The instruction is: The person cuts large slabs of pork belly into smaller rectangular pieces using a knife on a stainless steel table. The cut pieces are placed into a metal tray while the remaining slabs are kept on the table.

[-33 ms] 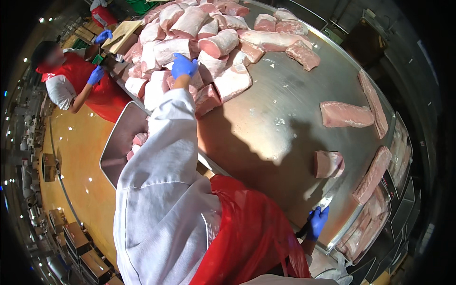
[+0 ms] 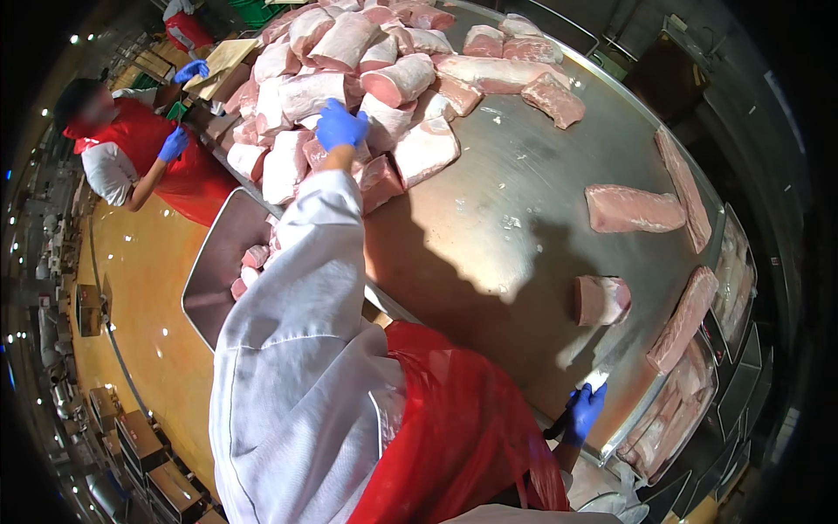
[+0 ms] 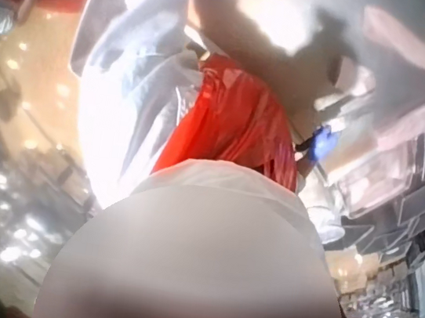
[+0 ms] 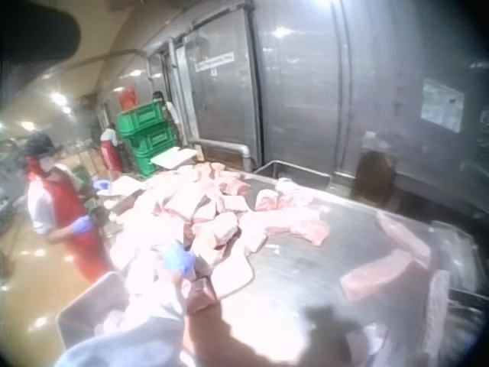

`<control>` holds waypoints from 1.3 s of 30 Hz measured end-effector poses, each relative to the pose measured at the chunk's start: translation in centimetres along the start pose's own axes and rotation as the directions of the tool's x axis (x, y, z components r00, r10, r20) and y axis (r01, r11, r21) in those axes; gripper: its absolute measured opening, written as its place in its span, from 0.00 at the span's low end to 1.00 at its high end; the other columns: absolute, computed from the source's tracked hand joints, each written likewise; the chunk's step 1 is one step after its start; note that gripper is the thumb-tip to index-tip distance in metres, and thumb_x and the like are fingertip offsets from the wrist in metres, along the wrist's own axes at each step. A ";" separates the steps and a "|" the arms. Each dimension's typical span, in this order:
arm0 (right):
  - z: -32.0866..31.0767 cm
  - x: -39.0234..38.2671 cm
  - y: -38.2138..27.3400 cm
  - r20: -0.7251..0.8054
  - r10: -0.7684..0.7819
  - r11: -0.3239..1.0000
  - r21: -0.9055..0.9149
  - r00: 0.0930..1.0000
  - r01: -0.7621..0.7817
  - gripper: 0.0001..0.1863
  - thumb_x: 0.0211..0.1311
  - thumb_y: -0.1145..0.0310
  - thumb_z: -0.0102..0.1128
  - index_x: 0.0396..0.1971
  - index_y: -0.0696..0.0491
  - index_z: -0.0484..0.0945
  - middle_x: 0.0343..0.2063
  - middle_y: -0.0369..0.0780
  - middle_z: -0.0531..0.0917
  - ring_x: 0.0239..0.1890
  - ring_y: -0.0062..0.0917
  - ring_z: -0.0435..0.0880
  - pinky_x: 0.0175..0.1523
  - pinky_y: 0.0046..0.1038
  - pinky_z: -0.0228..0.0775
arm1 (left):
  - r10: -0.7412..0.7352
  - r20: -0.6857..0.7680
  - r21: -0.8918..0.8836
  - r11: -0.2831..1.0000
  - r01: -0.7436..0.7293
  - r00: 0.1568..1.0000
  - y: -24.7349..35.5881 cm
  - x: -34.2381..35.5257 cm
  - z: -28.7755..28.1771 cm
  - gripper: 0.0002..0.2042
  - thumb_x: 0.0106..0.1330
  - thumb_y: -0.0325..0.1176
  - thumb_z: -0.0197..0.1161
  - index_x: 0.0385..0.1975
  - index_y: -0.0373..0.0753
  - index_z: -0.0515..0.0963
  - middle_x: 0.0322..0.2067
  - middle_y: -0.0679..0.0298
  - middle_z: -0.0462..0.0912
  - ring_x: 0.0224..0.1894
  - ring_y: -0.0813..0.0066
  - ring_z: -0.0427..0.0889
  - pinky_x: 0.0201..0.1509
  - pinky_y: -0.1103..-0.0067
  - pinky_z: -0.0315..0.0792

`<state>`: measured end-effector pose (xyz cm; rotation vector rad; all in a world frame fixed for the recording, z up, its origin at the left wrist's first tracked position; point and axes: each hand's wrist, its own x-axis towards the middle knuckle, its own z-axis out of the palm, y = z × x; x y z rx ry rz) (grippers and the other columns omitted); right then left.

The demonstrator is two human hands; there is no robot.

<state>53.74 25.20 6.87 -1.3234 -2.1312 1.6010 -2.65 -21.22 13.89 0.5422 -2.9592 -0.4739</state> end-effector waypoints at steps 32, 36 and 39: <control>-8.2 -0.2 1.8 0.038 0.088 0.994 0.062 0.995 -0.090 0.08 0.73 0.70 0.48 0.49 0.49 0.67 0.19 0.34 0.74 0.15 0.14 0.68 0.18 0.18 0.59 | 0.455 0.079 -0.997 0.054 0.061 0.887 8.3 -15.0 6.5 0.26 0.54 0.28 0.70 0.53 0.32 0.69 0.44 0.57 0.78 0.43 0.67 0.79 0.45 0.73 0.77; -5.4 1.7 0.9 0.145 0.060 0.997 -0.047 0.988 -0.054 0.09 0.72 0.69 0.49 0.49 0.51 0.67 0.18 0.33 0.74 0.15 0.14 0.68 0.18 0.19 0.60 | -0.025 -0.273 -0.367 0.927 -0.081 0.962 0.5 -0.9 2.8 0.56 0.53 0.57 0.69 0.70 0.28 0.41 0.64 0.30 0.56 0.66 0.38 0.62 0.68 0.60 0.61; -3.8 1.4 -2.2 0.154 0.044 0.996 -0.085 0.987 -0.031 0.08 0.71 0.68 0.50 0.46 0.52 0.68 0.19 0.34 0.74 0.15 0.14 0.69 0.19 0.20 0.61 | 0.146 -0.221 -0.035 0.987 -0.157 0.964 -5.1 3.1 6.1 0.56 0.54 0.60 0.65 0.70 0.25 0.43 0.67 0.34 0.56 0.70 0.40 0.57 0.74 0.63 0.53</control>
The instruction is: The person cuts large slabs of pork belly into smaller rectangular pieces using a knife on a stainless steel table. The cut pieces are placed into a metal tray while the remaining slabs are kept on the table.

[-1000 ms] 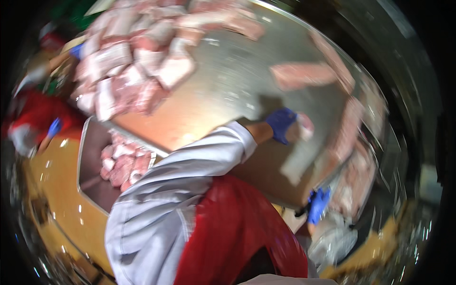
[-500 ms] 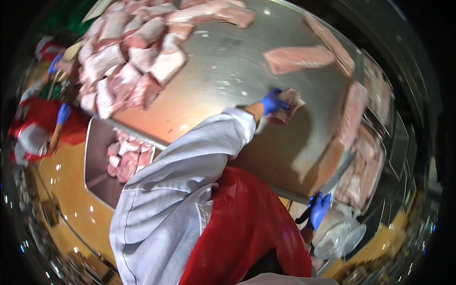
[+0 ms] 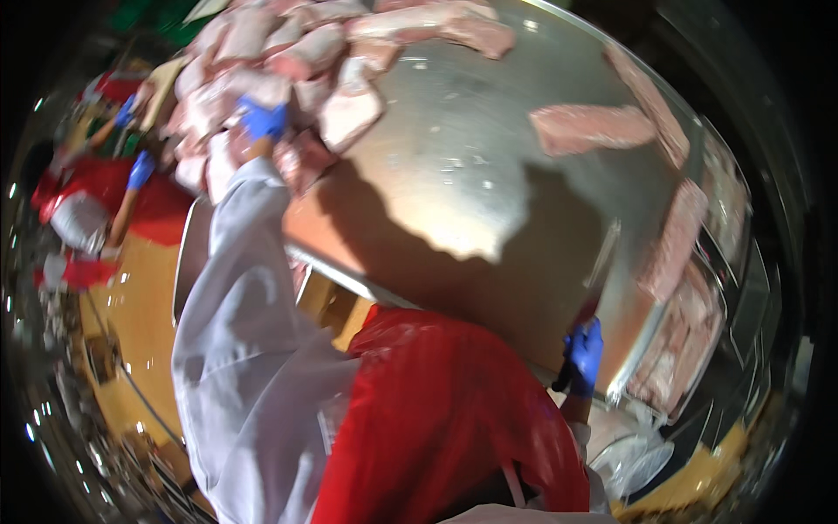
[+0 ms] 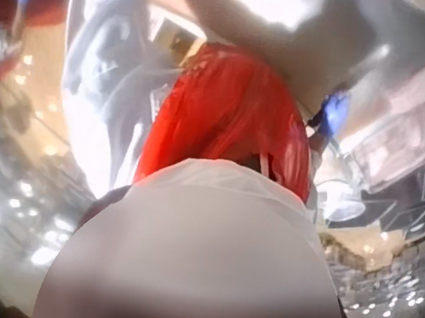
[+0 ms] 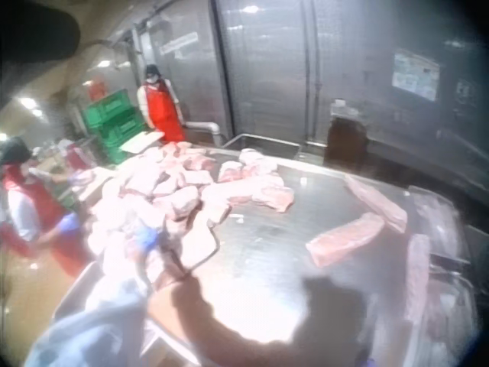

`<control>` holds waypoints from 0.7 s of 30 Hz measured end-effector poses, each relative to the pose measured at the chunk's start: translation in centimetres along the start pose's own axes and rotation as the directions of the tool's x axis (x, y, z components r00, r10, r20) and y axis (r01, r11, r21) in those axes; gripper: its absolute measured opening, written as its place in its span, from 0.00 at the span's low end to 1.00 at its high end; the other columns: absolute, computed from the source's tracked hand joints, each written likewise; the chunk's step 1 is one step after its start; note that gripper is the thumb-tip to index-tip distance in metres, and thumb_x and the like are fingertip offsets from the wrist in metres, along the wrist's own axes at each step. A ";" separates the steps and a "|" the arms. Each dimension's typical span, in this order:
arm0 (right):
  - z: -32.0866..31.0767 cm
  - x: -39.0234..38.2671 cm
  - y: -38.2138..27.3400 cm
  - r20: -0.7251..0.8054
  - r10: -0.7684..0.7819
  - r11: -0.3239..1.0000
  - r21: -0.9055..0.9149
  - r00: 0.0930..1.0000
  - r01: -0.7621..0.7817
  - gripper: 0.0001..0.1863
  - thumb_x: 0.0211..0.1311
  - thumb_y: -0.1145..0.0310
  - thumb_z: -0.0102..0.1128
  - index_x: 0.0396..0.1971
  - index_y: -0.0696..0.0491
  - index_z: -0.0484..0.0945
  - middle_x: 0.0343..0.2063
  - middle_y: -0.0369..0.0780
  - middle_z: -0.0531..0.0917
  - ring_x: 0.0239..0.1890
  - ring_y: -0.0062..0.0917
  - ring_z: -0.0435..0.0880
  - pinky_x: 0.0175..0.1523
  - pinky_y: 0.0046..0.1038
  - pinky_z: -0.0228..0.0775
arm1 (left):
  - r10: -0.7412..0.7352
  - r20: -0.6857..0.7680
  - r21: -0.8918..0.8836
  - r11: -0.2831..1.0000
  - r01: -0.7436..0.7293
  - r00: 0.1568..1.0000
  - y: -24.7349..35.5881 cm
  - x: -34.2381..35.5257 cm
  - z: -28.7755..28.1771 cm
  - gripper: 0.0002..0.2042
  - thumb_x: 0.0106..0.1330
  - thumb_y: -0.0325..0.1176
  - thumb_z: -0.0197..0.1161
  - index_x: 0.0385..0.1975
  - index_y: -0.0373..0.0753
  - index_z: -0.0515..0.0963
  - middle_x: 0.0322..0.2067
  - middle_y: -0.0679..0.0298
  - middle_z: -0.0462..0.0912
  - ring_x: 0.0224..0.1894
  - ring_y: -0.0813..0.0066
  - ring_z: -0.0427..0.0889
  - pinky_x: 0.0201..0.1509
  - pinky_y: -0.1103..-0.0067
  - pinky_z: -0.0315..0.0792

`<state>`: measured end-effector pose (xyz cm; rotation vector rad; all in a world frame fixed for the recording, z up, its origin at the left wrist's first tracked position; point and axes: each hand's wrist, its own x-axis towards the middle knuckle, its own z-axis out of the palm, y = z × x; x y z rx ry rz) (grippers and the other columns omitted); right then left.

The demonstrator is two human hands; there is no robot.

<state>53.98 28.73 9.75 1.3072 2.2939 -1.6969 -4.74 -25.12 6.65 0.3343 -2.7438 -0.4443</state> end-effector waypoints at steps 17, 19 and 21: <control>-3.1 -2.9 3.3 -0.267 0.134 0.990 0.078 0.954 -0.117 0.04 0.69 0.68 0.49 0.37 0.52 0.71 0.18 0.35 0.75 0.15 0.16 0.72 0.18 0.21 0.64 | 0.824 0.256 -0.207 0.558 -0.803 0.506 50.2 -30.5 14.6 0.47 0.40 0.52 0.75 0.63 0.40 0.61 0.57 0.43 0.67 0.60 0.43 0.68 0.63 0.55 0.64; -3.8 -3.8 4.2 -0.316 0.189 0.981 0.094 0.930 -0.168 0.05 0.69 0.67 0.50 0.35 0.52 0.70 0.18 0.35 0.75 0.14 0.16 0.72 0.18 0.21 0.64 | 0.708 0.453 -0.200 0.673 -0.712 0.542 53.6 -29.5 15.1 0.44 0.40 0.48 0.76 0.60 0.41 0.64 0.55 0.43 0.70 0.58 0.46 0.72 0.61 0.56 0.67; -4.4 -4.5 5.1 -0.312 0.264 0.962 0.156 0.913 -0.225 0.06 0.69 0.67 0.50 0.36 0.54 0.70 0.18 0.35 0.75 0.15 0.17 0.72 0.18 0.22 0.64 | 0.657 0.533 -0.234 0.720 -0.653 0.533 54.2 -27.1 17.3 0.42 0.40 0.47 0.77 0.59 0.41 0.67 0.52 0.44 0.75 0.55 0.46 0.77 0.58 0.58 0.72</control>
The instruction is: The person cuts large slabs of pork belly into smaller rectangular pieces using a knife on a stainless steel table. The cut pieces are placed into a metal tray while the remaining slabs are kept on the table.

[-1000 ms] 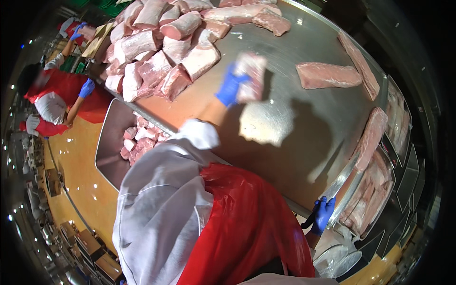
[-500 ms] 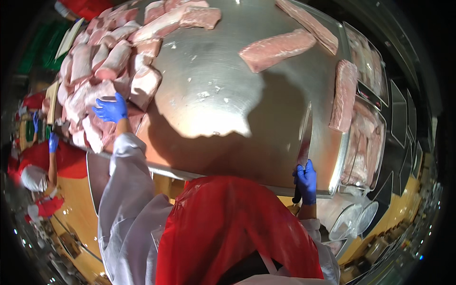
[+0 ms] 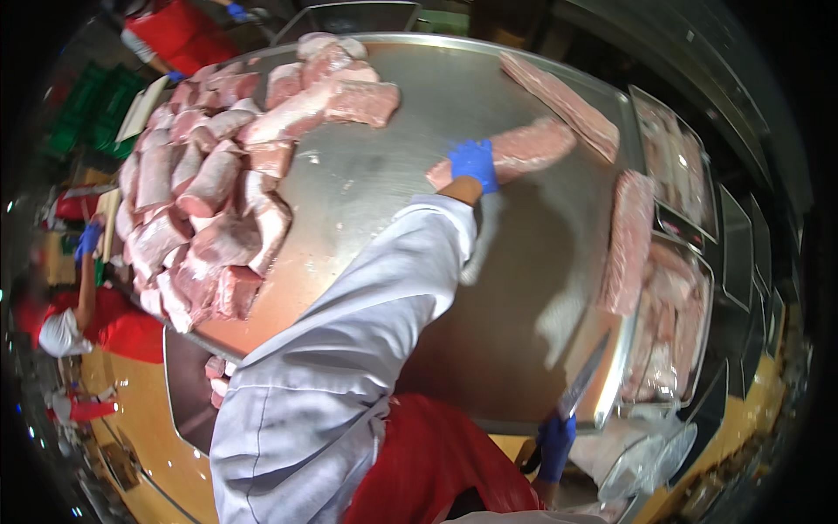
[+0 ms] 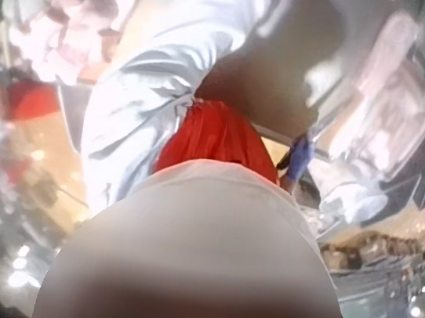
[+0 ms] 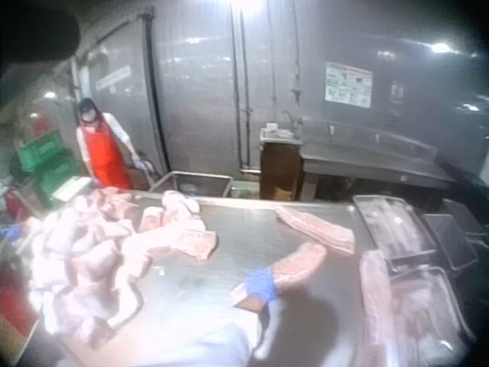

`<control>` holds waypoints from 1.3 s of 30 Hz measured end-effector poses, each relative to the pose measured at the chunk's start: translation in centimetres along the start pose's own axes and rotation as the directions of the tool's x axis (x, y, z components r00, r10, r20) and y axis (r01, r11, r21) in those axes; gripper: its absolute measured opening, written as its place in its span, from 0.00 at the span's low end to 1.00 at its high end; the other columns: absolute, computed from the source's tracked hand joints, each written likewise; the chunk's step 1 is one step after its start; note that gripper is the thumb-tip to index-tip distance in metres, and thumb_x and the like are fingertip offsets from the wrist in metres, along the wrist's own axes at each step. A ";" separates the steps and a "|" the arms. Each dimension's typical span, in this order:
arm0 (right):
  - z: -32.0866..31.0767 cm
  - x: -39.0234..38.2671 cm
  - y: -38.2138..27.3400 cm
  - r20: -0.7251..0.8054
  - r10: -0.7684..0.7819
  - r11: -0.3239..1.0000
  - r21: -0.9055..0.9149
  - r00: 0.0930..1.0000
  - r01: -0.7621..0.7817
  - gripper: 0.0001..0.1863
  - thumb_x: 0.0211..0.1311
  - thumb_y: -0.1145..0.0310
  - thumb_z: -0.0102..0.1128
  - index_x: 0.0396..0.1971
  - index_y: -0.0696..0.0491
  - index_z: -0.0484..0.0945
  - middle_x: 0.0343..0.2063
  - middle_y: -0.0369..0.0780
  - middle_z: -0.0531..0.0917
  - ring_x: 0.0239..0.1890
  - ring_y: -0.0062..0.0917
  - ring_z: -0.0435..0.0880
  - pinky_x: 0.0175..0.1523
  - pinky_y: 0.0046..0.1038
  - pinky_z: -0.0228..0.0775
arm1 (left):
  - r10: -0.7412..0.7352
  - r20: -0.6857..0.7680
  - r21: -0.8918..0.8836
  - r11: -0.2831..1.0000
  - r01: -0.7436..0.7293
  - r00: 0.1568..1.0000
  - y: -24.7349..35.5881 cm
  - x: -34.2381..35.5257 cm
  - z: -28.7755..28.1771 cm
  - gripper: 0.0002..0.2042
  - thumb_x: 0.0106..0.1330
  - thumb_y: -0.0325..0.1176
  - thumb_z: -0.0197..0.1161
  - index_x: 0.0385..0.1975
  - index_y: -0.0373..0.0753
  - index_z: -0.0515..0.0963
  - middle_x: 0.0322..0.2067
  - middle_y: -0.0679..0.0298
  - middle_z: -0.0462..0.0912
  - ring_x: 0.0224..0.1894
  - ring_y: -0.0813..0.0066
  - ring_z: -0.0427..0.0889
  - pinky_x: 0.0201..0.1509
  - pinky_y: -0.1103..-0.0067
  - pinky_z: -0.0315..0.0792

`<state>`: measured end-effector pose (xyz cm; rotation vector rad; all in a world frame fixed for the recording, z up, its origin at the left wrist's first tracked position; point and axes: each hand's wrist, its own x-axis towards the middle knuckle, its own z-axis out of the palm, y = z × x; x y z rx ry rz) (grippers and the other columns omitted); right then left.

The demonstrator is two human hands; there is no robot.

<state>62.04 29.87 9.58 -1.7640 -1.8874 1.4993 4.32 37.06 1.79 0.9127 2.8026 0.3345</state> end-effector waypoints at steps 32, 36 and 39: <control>19.0 4.1 -8.1 0.575 -0.642 0.488 -0.204 0.507 0.849 0.11 0.66 0.66 0.51 0.43 0.55 0.71 0.25 0.52 0.81 0.30 0.49 0.82 0.31 0.41 0.73 | -0.208 -0.005 -0.026 0.978 0.208 0.978 -20.6 -38.1 -4.1 0.54 0.43 0.60 0.71 0.68 0.36 0.55 0.62 0.46 0.65 0.61 0.48 0.69 0.63 0.56 0.64; 25.4 1.7 -11.9 0.711 -0.579 0.323 -0.249 0.398 0.913 0.09 0.65 0.67 0.50 0.40 0.57 0.70 0.22 0.52 0.80 0.27 0.48 0.81 0.30 0.46 0.71 | -0.169 -0.145 -0.032 0.986 0.166 0.975 -26.0 -42.8 -1.4 0.57 0.43 0.64 0.71 0.67 0.30 0.55 0.63 0.42 0.63 0.65 0.45 0.65 0.66 0.56 0.60; 27.7 2.7 -11.4 0.700 -0.651 0.260 -0.157 0.293 0.953 0.08 0.62 0.70 0.49 0.38 0.57 0.69 0.19 0.51 0.79 0.24 0.48 0.80 0.28 0.46 0.71 | -0.240 -0.257 -0.167 0.965 0.202 0.936 -26.9 -44.0 -1.8 0.57 0.44 0.65 0.71 0.66 0.27 0.55 0.64 0.40 0.62 0.66 0.44 0.62 0.67 0.57 0.59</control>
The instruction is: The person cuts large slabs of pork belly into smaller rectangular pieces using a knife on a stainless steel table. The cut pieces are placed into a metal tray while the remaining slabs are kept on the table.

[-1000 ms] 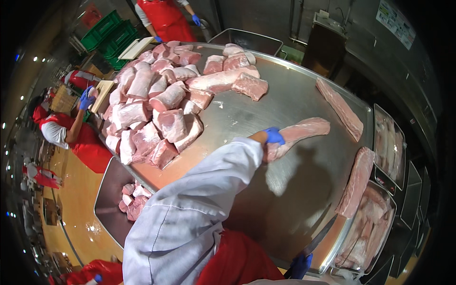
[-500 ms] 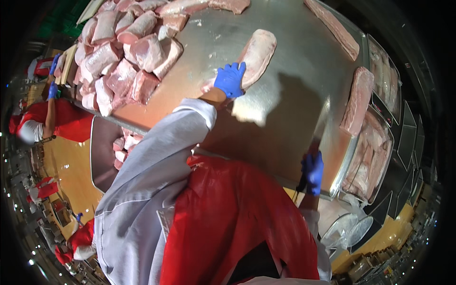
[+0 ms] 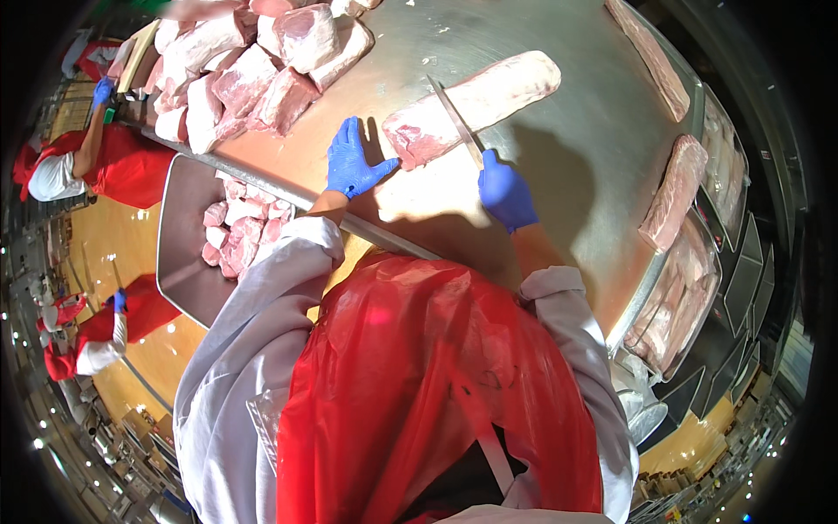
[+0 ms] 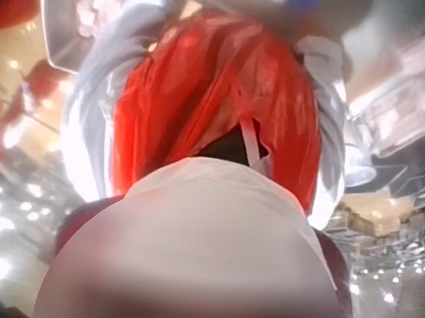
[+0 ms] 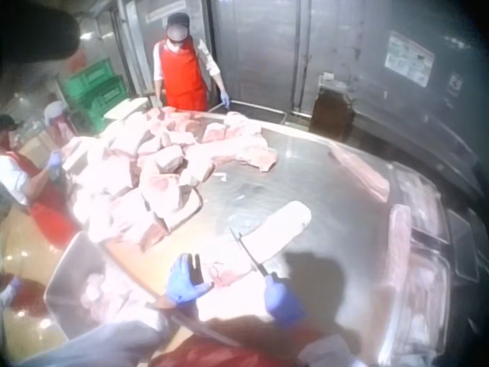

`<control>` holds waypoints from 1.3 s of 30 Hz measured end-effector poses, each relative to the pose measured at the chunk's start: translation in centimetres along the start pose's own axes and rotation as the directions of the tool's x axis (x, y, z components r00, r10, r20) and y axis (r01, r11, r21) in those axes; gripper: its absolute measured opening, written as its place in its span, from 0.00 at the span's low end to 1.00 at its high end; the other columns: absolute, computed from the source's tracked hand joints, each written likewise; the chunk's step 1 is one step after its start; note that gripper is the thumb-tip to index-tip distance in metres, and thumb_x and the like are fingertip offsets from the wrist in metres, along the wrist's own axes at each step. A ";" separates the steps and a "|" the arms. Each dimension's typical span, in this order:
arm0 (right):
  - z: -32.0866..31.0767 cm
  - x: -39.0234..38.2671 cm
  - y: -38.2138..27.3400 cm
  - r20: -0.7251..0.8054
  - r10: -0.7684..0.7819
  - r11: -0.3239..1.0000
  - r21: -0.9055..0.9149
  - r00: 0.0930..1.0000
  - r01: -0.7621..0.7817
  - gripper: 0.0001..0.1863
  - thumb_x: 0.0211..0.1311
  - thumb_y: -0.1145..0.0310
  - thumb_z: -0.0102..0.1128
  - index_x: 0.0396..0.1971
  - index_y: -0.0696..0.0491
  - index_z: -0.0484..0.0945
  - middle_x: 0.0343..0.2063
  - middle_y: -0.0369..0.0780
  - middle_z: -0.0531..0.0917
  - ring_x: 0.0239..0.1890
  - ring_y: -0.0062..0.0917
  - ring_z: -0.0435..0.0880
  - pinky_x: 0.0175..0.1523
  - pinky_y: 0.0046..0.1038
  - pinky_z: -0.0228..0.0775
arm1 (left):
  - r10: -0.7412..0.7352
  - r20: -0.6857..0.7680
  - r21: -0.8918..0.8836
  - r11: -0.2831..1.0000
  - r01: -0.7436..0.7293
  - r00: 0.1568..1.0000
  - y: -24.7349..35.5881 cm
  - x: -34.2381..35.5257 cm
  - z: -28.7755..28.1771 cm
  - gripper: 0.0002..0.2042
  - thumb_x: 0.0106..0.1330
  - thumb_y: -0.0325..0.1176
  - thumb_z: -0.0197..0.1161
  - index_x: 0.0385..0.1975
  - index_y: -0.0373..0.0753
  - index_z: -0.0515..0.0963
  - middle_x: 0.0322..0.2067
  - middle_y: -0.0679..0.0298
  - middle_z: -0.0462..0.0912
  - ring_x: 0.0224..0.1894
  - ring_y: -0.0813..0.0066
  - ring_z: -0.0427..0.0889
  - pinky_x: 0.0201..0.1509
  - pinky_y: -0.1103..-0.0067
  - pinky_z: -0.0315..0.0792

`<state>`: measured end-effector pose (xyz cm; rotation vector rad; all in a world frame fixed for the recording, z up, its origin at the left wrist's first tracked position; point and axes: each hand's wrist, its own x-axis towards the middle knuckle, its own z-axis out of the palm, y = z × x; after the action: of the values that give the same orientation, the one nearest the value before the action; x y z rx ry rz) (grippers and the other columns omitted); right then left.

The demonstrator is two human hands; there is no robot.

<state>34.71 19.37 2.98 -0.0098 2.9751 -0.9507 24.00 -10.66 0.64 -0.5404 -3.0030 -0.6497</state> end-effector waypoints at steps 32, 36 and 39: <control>1.4 2.6 0.8 0.223 0.102 0.956 -0.290 0.969 -0.034 0.19 0.72 0.64 0.36 0.51 0.60 0.70 0.45 0.61 0.79 0.47 0.56 0.79 0.53 0.52 0.68 | -0.014 0.140 0.019 1.000 0.012 0.990 7.4 6.1 1.7 0.39 0.42 0.49 0.74 0.53 0.36 0.69 0.45 0.48 0.75 0.46 0.50 0.76 0.50 0.60 0.70; 2.8 6.3 -1.3 0.296 0.242 0.963 -0.187 0.924 -0.192 0.22 0.73 0.62 0.33 0.55 0.60 0.69 0.49 0.59 0.78 0.48 0.56 0.78 0.55 0.52 0.67 | -0.017 0.185 -0.039 0.999 0.024 0.983 6.0 6.2 2.2 0.39 0.42 0.48 0.75 0.55 0.36 0.67 0.45 0.48 0.75 0.47 0.49 0.76 0.51 0.60 0.70; 4.7 9.1 -1.4 0.252 0.247 0.966 -0.134 0.936 -0.219 0.23 0.73 0.61 0.34 0.60 0.58 0.67 0.52 0.59 0.77 0.51 0.55 0.77 0.59 0.50 0.66 | -0.056 0.324 -0.086 0.992 0.089 0.944 4.9 7.3 0.5 0.38 0.44 0.48 0.74 0.54 0.37 0.67 0.48 0.45 0.76 0.50 0.48 0.76 0.54 0.59 0.70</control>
<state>25.73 15.42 -0.18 0.1942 2.6967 -0.7028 18.79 -3.88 2.77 -0.5955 -3.3227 -0.7921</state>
